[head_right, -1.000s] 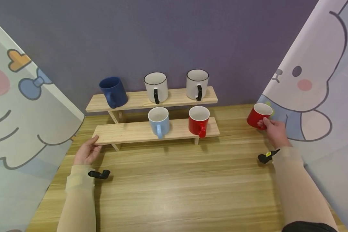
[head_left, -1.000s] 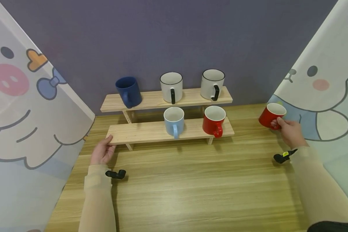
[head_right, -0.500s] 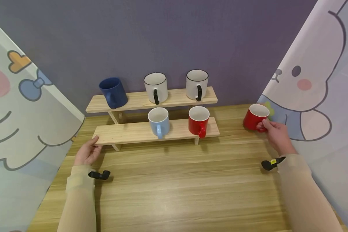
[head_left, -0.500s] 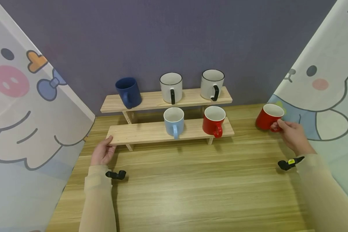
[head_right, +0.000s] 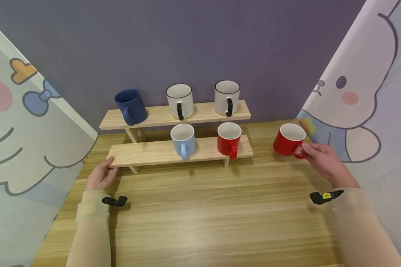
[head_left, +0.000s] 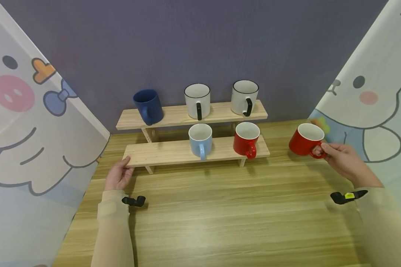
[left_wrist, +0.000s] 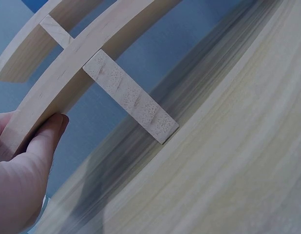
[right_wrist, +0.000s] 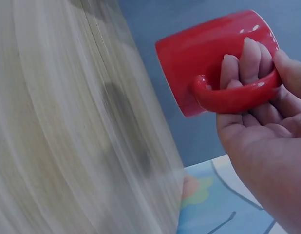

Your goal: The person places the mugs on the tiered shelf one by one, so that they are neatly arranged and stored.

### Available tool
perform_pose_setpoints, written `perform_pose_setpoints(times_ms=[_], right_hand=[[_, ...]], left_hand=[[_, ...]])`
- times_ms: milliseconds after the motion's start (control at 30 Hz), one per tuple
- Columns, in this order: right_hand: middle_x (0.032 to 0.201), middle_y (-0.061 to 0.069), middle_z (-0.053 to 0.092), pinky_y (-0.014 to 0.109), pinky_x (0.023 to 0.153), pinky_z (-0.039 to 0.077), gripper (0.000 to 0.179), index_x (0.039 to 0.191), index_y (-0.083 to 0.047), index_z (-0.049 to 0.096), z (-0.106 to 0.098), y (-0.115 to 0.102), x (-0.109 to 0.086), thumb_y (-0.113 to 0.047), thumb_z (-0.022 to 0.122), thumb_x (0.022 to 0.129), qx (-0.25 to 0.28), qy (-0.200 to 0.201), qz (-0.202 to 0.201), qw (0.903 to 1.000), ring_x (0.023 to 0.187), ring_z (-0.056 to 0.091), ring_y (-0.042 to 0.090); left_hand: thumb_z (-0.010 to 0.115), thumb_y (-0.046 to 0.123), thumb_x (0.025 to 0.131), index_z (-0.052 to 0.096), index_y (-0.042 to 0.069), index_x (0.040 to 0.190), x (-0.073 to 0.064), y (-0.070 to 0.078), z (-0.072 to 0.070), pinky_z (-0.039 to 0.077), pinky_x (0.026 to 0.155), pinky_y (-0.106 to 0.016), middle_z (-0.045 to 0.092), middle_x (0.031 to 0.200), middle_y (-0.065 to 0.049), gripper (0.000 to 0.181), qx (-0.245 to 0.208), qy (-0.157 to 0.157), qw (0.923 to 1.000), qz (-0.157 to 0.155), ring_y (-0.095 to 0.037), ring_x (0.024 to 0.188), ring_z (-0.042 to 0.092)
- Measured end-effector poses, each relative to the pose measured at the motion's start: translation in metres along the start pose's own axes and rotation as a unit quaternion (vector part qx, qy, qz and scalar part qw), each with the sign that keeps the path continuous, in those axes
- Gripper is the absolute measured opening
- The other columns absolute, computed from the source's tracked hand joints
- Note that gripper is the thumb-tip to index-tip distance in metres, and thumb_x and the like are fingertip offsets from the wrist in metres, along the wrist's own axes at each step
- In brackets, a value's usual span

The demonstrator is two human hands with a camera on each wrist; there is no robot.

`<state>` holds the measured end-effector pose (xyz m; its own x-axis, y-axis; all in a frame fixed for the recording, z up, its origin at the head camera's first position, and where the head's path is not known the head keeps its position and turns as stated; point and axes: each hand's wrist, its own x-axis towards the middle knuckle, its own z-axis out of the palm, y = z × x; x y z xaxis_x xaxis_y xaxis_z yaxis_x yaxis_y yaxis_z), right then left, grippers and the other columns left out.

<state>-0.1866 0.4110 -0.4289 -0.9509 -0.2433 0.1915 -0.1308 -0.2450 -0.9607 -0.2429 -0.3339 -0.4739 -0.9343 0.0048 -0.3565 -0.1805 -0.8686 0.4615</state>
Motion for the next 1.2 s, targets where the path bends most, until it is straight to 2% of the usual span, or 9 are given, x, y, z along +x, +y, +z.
perform_pose_setpoints(times_ms=[133, 233, 333, 467, 567, 733, 867, 1000, 1200], right_hand=[[0.098, 0.017, 0.066, 0.025, 0.087, 0.054, 0.031, 0.101, 0.024, 0.058, 0.007, -0.005, -0.004, 0.007, 0.033, 0.109, 0.005, -0.047, 0.006, 0.9988, 0.095, 0.062, 0.022], [0.1, 0.015, 0.068, 0.025, 0.087, 0.055, 0.032, 0.103, 0.022, 0.061, 0.011, -0.007, -0.007, 0.009, 0.032, 0.108, 0.004, -0.08, 0.02, 0.9966, 0.097, 0.063, 0.021], [0.101, 0.013, 0.07, 0.025, 0.088, 0.056, 0.033, 0.104, 0.02, 0.064, 0.016, -0.009, -0.009, 0.012, 0.032, 0.107, -0.019, -0.109, 0.026, 0.9935, 0.099, 0.065, 0.019], [0.103, 0.013, 0.071, 0.025, 0.09, 0.056, 0.034, 0.106, 0.02, 0.063, 0.022, -0.011, -0.01, 0.016, 0.03, 0.106, -0.045, -0.152, 0.024, 0.9871, 0.101, 0.065, 0.019], [0.103, 0.013, 0.071, 0.026, 0.089, 0.056, 0.034, 0.106, 0.02, 0.063, 0.026, -0.011, -0.009, 0.019, 0.029, 0.104, -0.041, -0.178, 0.026, 0.9829, 0.101, 0.065, 0.018], [0.1, 0.013, 0.069, 0.027, 0.089, 0.056, 0.036, 0.103, 0.017, 0.063, 0.037, -0.01, -0.008, 0.023, 0.027, 0.102, -0.056, -0.209, 0.017, 0.9762, 0.099, 0.064, 0.02], [0.101, 0.015, 0.067, 0.029, 0.09, 0.054, 0.037, 0.104, 0.016, 0.064, 0.051, -0.01, -0.006, 0.023, 0.028, 0.102, -0.074, -0.238, 0.008, 0.9685, 0.099, 0.062, 0.023], [0.102, 0.013, 0.069, 0.028, 0.089, 0.053, 0.035, 0.105, 0.015, 0.065, 0.068, -0.011, -0.005, 0.02, 0.03, 0.103, -0.076, -0.251, 0.028, 0.9646, 0.1, 0.062, 0.022], [0.101, 0.009, 0.069, 0.028, 0.082, 0.056, 0.033, 0.103, 0.012, 0.066, 0.1, -0.011, -0.001, 0.016, 0.034, 0.105, -0.084, -0.256, 0.057, 0.9613, 0.097, 0.063, 0.019]], left_hand=[[0.051, -0.008, 0.103, 0.027, 0.005, 0.152, 0.0, -0.001, -0.003, 0.045, 0.105, -0.027, 0.058, 0.12, -0.015, 0.056, -0.009, -0.014, 0.9999, 0.003, -0.019, 0.122, 0.058], [0.05, -0.008, 0.104, 0.033, 0.002, 0.145, 0.0, -0.001, -0.005, 0.045, 0.106, -0.028, 0.059, 0.119, -0.016, 0.046, -0.011, -0.024, 0.9996, 0.004, -0.022, 0.114, 0.063], [0.049, -0.008, 0.104, 0.035, 0.002, 0.144, 0.0, -0.002, -0.006, 0.045, 0.106, -0.028, 0.059, 0.119, -0.017, 0.044, -0.011, -0.028, 0.9995, 0.004, -0.022, 0.113, 0.064], [0.049, -0.008, 0.104, 0.03, 0.003, 0.148, 0.0, -0.002, -0.005, 0.045, 0.106, -0.027, 0.058, 0.12, -0.016, 0.05, -0.012, -0.026, 0.9996, 0.003, -0.022, 0.115, 0.063], [0.05, -0.008, 0.104, 0.027, 0.004, 0.15, 0.0, -0.001, -0.004, 0.045, 0.106, -0.027, 0.058, 0.12, -0.016, 0.054, -0.009, -0.027, 0.9996, 0.003, -0.022, 0.115, 0.063], [0.05, -0.008, 0.104, 0.027, 0.004, 0.151, 0.0, 0.0, -0.002, 0.045, 0.106, -0.026, 0.06, 0.118, -0.016, 0.054, -0.002, -0.023, 0.9997, 0.004, -0.021, 0.116, 0.062], [0.05, -0.007, 0.104, 0.023, 0.006, 0.155, 0.0, 0.001, -0.001, 0.044, 0.106, -0.026, 0.06, 0.118, -0.015, 0.059, -0.008, -0.017, 0.9998, 0.0, -0.018, 0.125, 0.056], [0.049, -0.007, 0.104, 0.022, 0.007, 0.156, 0.0, 0.0, -0.001, 0.043, 0.107, -0.026, 0.059, 0.119, -0.015, 0.06, -0.013, -0.019, 0.9997, -0.002, -0.018, 0.129, 0.052], [0.048, -0.009, 0.104, 0.027, 0.005, 0.152, 0.001, 0.0, -0.002, 0.043, 0.107, -0.026, 0.059, 0.119, -0.015, 0.054, -0.018, -0.023, 0.9996, -0.001, -0.019, 0.122, 0.058]])
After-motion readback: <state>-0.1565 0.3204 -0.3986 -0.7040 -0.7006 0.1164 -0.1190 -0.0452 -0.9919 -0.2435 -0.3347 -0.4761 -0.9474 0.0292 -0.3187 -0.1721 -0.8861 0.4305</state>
